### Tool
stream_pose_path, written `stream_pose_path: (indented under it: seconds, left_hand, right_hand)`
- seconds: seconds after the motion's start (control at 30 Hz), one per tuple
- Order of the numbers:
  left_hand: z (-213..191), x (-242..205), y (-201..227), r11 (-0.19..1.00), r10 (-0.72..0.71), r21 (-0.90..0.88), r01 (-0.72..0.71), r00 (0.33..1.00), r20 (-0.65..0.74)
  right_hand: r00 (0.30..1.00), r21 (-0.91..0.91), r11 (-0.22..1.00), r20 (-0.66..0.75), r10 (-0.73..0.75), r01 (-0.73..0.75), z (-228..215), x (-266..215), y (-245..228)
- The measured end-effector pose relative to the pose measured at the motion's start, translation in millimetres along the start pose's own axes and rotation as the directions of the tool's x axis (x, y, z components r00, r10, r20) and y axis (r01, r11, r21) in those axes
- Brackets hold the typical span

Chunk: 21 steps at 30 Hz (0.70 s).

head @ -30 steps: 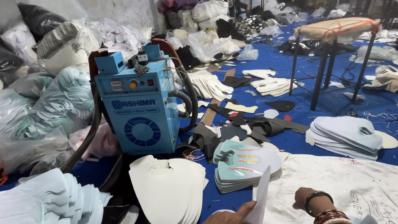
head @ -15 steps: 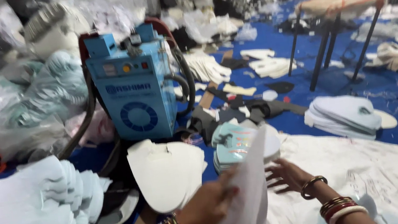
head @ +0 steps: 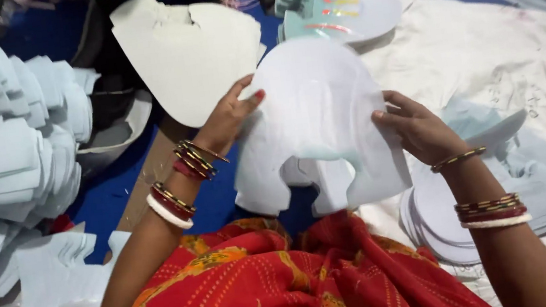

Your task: The person aligns and stacks white lining inserts onto shoe upper components.

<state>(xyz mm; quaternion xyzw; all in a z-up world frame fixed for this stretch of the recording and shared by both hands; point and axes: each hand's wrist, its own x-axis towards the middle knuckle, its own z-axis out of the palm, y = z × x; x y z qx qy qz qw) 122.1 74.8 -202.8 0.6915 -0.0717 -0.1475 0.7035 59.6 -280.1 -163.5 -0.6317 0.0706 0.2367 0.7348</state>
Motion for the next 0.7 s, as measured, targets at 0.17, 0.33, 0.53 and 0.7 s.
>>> stream_pose_path:
  seconds: [0.17, 0.33, 0.53, 0.7]
  left_hand:
    - [-2.6, 1.2, -94.2, 0.961, -0.275, 0.011, 0.275, 0.961, 0.019]
    - [-2.8, -9.6, -159.0, 0.853, -0.097, 0.503, 0.141, 0.989, -0.113]
    - [2.4, -23.5, -172.8, 0.853, -0.136, 0.482, 0.203, 0.976, -0.171]
    - [-13.3, -47.9, -174.4, 0.619, 0.090, 0.784, 0.039, 0.989, -0.120]
  right_hand:
    - [0.975, -0.315, 0.944, -0.221, 0.033, -0.103, -8.5, 44.3, 89.1]
    - [0.967, -0.653, 0.755, -0.223, -0.120, -0.057, 1.4, 80.9, 171.5]
    - [0.954, -0.632, 0.763, -0.290, -0.072, -0.134, 14.3, 85.2, 187.4]
    - [0.888, -0.529, 0.789, -0.459, 0.042, -0.311, 35.3, 87.9, 182.9]
